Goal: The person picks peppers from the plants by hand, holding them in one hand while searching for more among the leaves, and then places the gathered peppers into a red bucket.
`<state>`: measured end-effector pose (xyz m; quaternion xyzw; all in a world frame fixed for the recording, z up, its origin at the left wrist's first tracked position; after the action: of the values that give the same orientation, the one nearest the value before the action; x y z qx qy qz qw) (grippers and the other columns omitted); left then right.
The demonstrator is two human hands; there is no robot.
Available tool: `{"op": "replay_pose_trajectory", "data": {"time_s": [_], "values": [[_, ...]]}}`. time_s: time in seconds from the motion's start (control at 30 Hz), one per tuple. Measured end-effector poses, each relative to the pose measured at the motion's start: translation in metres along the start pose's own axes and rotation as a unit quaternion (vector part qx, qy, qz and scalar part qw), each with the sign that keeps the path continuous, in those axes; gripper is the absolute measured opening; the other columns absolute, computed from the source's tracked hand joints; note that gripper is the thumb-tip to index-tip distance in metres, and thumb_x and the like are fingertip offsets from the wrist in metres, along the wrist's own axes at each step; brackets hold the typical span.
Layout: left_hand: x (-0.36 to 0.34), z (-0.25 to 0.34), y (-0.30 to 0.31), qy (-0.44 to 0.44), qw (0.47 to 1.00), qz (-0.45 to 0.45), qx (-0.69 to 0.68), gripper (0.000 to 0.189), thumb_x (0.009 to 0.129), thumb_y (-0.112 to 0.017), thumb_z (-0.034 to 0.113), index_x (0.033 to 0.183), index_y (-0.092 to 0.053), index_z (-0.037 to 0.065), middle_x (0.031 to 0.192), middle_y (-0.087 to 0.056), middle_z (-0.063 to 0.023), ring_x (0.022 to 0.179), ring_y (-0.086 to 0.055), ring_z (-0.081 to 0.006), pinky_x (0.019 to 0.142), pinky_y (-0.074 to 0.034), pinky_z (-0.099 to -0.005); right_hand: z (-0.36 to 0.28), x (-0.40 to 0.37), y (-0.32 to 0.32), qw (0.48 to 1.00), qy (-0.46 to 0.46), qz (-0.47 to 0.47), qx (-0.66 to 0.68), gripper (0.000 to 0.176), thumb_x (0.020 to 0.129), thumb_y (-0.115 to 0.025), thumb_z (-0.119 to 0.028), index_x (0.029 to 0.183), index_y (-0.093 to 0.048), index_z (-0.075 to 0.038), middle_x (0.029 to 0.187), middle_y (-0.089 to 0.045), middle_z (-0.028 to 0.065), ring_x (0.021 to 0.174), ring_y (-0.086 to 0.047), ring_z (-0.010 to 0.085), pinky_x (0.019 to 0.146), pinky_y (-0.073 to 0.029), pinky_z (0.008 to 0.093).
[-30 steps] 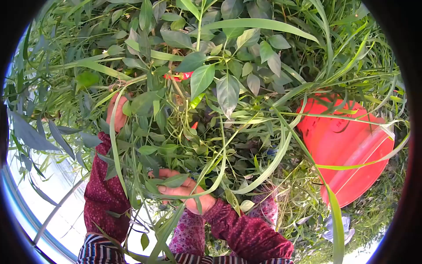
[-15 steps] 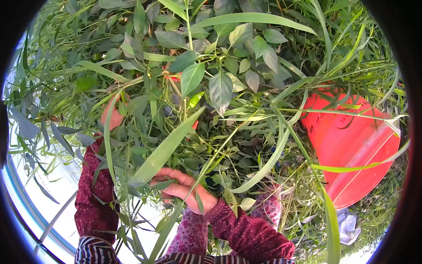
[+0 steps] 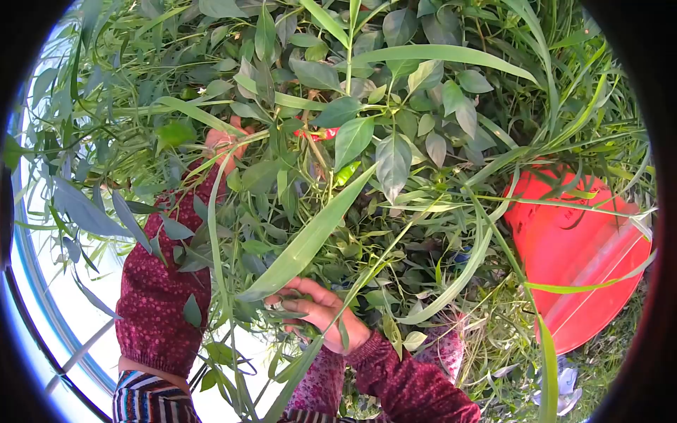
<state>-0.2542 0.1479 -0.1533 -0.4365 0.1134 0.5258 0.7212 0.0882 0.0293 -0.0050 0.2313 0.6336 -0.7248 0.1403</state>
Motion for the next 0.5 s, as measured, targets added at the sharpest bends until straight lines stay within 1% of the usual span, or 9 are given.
{"op": "replay_pose_trajectory", "data": {"time_s": [0.03,0.17,0.3,0.37,0.4,0.5], "values": [[0.000,0.002,-0.001,0.002,1.000,-0.002,0.008,0.038,0.092,-0.052,0.021,0.126,-0.046,0.005,0.116,-0.055,-0.0129,0.094,-0.057,-0.0168,0.076,-0.048,-0.0314,0.000,-0.001,-0.001,0.999,-0.024,0.003,0.042,0.045,0.086,-0.056,-0.019,0.127,-0.044,-0.006,0.108,-0.058,0.0042,0.084,-0.055,0.0108,0.072,-0.046,0.0227],[-0.002,0.009,-0.007,0.019,0.999,-0.005,0.029,0.039,0.091,-0.052,0.021,0.126,-0.046,0.005,0.116,-0.055,-0.0126,0.095,-0.057,-0.0165,0.075,-0.048,-0.0311,-0.001,-0.004,0.001,0.999,-0.015,0.005,0.041,0.047,0.085,-0.056,-0.021,0.128,-0.044,-0.007,0.109,-0.058,0.0041,0.085,-0.055,0.0110,0.072,-0.046,0.0228],[-0.006,0.012,-0.014,0.029,0.998,-0.003,0.054,0.039,0.091,-0.053,0.021,0.126,-0.046,0.005,0.116,-0.055,-0.0124,0.095,-0.057,-0.0163,0.075,-0.048,-0.0308,-0.001,-0.004,0.002,0.999,-0.017,-0.003,0.030,0.047,0.085,-0.056,-0.025,0.128,-0.046,-0.011,0.112,-0.058,0.0029,0.088,-0.055,0.0116,0.072,-0.046,0.0246],[-0.002,0.014,-0.016,0.030,0.998,-0.007,0.061,0.040,0.091,-0.053,0.021,0.127,-0.046,0.005,0.116,-0.055,-0.0123,0.095,-0.057,-0.0162,0.075,-0.048,-0.0306,-0.003,-0.006,0.001,0.996,-0.016,-0.033,0.083,0.038,0.090,-0.049,-0.012,0.128,-0.045,-0.007,0.114,-0.057,0.0060,0.084,-0.053,0.0096,0.067,-0.044,0.0226],[-0.005,0.015,-0.017,0.036,0.997,-0.010,0.065,0.040,0.091,-0.053,0.021,0.127,-0.046,0.005,0.116,-0.055,-0.0122,0.095,-0.057,-0.0162,0.075,-0.048,-0.0306,-0.004,-0.006,-0.001,0.997,-0.012,-0.011,0.080,0.039,0.090,-0.049,-0.012,0.128,-0.045,-0.008,0.113,-0.057,0.0059,0.077,-0.051,0.0087,0.063,-0.041,0.0209],[-0.008,0.012,-0.017,0.039,0.996,-0.025,0.072,0.040,0.091,-0.053,0.021,0.127,-0.046,0.005,0.116,-0.055,-0.0120,0.095,-0.057,-0.0160,0.075,-0.048,-0.0303,0.000,-0.005,0.003,0.995,-0.002,-0.032,0.094,0.039,0.090,-0.050,-0.014,0.128,-0.045,-0.009,0.113,-0.057,0.0058,0.078,-0.051,0.0095,0.062,-0.041,0.0217]]}}
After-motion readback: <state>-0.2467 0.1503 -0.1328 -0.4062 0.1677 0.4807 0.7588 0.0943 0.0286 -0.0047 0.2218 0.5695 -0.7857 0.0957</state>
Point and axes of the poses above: each hand's wrist, its own x-axis towards the middle knuckle, its own y-axis out of the back of the hand, z = x × y, the point moved 4 cm from there along x, towards the middle knuckle
